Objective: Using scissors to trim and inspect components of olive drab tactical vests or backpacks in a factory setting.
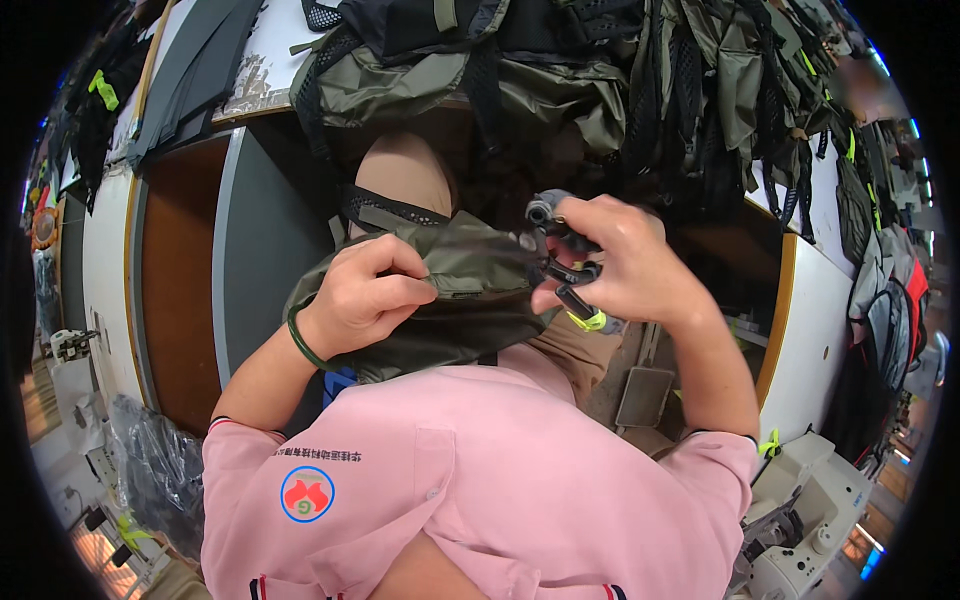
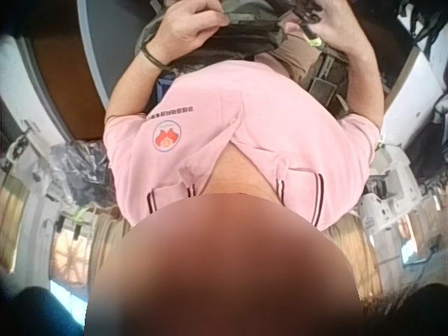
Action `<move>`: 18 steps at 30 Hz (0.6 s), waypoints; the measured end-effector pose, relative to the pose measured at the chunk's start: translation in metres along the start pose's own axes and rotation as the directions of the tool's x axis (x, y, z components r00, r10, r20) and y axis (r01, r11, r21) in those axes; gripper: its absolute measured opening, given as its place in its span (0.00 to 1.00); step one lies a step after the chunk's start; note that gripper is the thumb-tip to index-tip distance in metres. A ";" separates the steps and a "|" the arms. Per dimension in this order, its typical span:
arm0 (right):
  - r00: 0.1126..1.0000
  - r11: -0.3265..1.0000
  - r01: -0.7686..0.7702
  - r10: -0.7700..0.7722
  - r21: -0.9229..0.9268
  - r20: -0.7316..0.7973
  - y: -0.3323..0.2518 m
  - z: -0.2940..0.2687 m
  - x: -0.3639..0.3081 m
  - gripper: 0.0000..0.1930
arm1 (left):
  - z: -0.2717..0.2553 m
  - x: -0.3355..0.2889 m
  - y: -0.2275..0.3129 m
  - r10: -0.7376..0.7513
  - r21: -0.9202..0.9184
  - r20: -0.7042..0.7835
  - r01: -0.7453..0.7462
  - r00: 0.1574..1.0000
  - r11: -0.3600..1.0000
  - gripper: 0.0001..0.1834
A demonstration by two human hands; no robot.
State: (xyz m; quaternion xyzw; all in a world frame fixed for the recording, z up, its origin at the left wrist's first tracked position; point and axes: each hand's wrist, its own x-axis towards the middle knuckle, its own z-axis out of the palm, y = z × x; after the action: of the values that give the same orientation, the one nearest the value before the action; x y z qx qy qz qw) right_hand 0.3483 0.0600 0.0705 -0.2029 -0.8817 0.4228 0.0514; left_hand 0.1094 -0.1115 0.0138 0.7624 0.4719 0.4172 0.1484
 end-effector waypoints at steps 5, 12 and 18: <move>0.987 0.873 0.158 -0.136 -0.461 0.080 -0.001 -0.021 -0.007 0.24 | 0.000 -0.001 -0.001 0.044 0.020 0.030 -0.044 0.999 0.999 0.11; 0.986 0.819 0.166 -0.134 -0.549 0.098 0.002 -0.024 -0.015 0.22 | 0.002 0.000 0.000 0.048 0.014 0.052 -0.049 0.997 0.999 0.12; 0.984 0.814 0.176 -0.144 -0.553 0.100 0.005 -0.020 -0.016 0.21 | 0.004 0.001 0.000 0.043 0.006 0.072 -0.044 0.996 0.999 0.12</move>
State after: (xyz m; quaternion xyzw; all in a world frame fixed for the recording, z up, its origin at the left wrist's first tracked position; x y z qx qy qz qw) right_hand 0.3696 0.0713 0.0809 -0.1228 -0.9817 0.1454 0.0013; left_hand 0.1134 -0.1098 0.0120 0.7876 0.4510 0.3909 0.1532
